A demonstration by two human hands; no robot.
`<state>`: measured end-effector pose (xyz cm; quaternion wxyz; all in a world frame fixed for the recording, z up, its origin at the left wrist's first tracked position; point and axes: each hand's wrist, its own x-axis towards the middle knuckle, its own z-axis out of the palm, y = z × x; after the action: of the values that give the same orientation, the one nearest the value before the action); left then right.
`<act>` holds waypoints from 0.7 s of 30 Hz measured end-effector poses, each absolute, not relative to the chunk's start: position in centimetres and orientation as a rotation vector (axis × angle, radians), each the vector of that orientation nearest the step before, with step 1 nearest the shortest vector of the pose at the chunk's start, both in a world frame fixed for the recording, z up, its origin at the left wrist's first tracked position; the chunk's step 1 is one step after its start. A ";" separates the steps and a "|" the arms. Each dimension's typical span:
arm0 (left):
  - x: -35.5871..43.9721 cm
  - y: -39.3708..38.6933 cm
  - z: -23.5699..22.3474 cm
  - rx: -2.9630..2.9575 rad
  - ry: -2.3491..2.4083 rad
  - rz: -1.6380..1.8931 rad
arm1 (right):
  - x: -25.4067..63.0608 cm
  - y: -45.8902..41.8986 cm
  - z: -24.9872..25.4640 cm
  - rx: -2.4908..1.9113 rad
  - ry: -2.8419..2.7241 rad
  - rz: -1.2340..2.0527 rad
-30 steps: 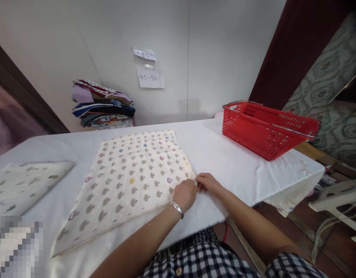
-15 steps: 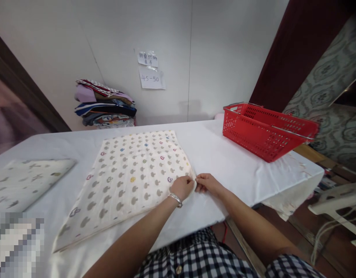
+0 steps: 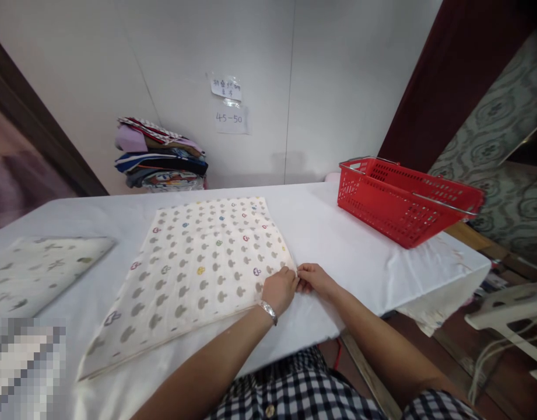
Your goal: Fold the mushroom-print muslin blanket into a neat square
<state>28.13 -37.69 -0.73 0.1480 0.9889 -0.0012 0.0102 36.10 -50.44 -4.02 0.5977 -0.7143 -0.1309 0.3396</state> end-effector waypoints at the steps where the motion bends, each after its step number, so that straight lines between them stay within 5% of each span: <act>1: 28.1 -37.7 -0.8 2.844 -0.004 0.034 | 36.1 -50.4 -3.9 -1.656 -0.309 0.790; 21: 27.8 -37.9 -1.7 2.898 0.022 0.052 | 36.7 -50.0 -3.0 -1.774 -0.383 0.759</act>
<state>27.76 -37.92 -1.74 0.1210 0.9925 0.0077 0.0177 36.67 -49.98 -3.03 0.5541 -0.7507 -0.1622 0.3212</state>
